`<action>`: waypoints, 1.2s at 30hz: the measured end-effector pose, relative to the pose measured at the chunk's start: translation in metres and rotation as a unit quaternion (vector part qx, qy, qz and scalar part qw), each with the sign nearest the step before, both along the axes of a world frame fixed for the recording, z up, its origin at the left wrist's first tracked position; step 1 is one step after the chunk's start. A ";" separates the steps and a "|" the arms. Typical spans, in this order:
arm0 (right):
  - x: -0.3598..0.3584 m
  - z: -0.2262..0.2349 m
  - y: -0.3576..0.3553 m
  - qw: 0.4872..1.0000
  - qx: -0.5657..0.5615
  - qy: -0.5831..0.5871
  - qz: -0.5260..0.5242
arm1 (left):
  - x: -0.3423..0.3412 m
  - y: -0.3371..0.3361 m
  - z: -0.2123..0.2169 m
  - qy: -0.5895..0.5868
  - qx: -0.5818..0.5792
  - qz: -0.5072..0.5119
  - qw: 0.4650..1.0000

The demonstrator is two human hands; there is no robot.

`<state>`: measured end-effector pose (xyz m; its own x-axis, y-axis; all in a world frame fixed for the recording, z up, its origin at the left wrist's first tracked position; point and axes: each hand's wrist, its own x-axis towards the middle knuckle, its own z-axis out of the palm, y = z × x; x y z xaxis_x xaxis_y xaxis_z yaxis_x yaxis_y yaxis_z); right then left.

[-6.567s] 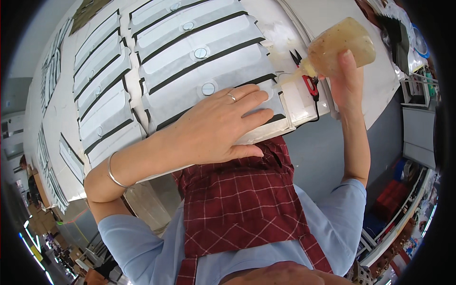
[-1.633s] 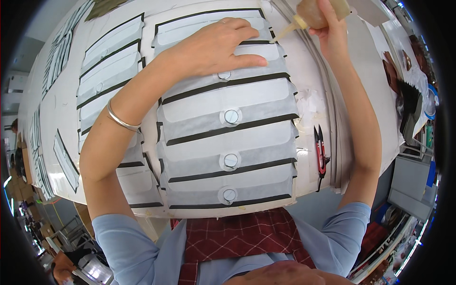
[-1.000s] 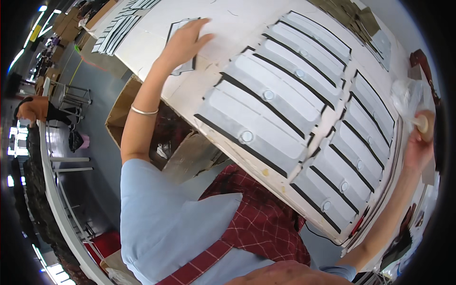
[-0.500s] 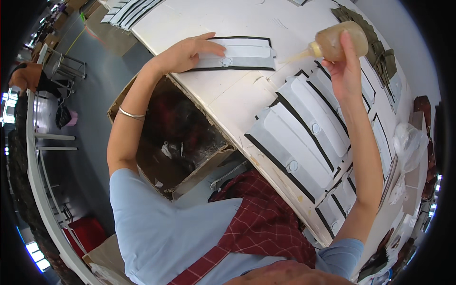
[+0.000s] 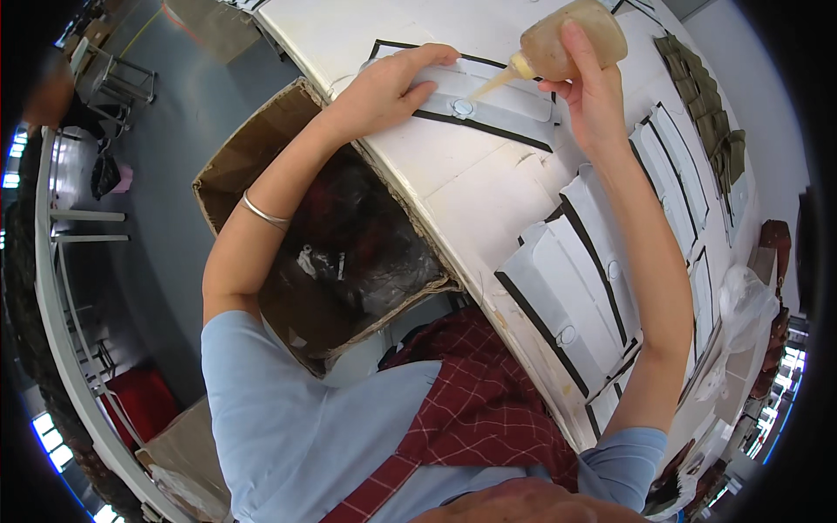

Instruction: The person applies a viscous substance from a squeeze bottle onto the center of several white rectangular items arranged on a table. They then place small white paper pieces over the applied substance and press them down. The person repeats this process across multiple items.

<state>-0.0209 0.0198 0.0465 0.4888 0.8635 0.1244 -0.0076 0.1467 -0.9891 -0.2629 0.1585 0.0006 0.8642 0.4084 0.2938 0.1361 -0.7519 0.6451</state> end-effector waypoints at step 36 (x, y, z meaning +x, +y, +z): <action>0.071 0.048 -0.043 0.969 0.131 0.154 0.145 | -0.006 -0.004 0.005 0.014 -0.003 0.016 1.000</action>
<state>0.0497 -0.0228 0.0949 0.2796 0.9284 0.2447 -0.3740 0.3400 -0.8629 -0.2684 0.1549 0.0060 0.8587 0.4373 0.2672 0.1781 -0.7436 0.6445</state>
